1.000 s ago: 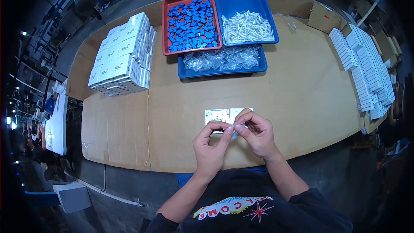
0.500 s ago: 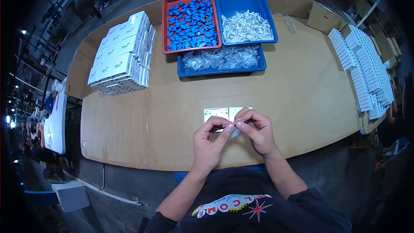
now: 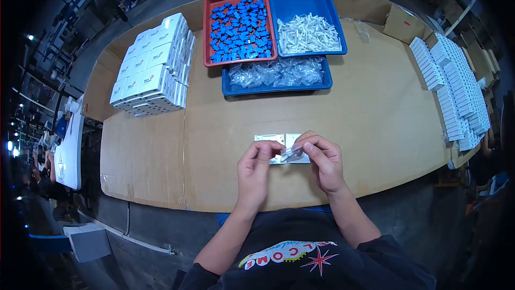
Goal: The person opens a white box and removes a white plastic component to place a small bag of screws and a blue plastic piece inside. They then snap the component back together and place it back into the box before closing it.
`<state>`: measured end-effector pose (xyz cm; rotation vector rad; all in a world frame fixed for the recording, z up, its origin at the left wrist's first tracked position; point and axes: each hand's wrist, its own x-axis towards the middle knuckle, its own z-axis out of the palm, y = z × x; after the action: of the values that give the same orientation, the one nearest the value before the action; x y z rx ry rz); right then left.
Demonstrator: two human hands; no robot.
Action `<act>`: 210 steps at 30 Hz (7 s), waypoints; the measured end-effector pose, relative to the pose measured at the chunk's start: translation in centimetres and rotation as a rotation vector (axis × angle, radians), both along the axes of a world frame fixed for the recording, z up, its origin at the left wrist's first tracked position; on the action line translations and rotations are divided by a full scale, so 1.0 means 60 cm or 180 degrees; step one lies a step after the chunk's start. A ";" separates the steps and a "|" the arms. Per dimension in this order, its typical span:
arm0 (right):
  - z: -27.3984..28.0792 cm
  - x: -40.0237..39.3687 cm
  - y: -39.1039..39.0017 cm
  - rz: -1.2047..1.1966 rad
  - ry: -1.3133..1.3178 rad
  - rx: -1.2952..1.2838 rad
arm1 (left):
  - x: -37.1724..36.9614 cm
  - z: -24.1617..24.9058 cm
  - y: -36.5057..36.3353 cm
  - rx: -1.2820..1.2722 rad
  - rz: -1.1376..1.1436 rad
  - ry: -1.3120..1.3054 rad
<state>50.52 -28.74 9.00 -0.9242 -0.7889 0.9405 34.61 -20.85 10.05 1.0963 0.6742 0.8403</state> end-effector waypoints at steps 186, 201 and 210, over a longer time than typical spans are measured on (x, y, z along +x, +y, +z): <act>0.005 0.281 0.827 -0.2711 -0.5301 -0.0500 | -0.089 -0.163 0.079 0.2874 -0.0460 0.2541; 0.183 0.162 0.416 -0.3066 -0.4508 0.2596 | -0.085 -0.162 0.071 0.3039 -0.0227 0.2487; 0.181 0.153 0.287 -0.1820 -0.3259 0.2018 | -0.083 -0.160 0.063 0.3166 -0.0159 0.2513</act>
<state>59.71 -11.54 19.88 -0.9467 -1.4560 -0.3657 29.61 -17.04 0.44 2.4029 0.8801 0.6768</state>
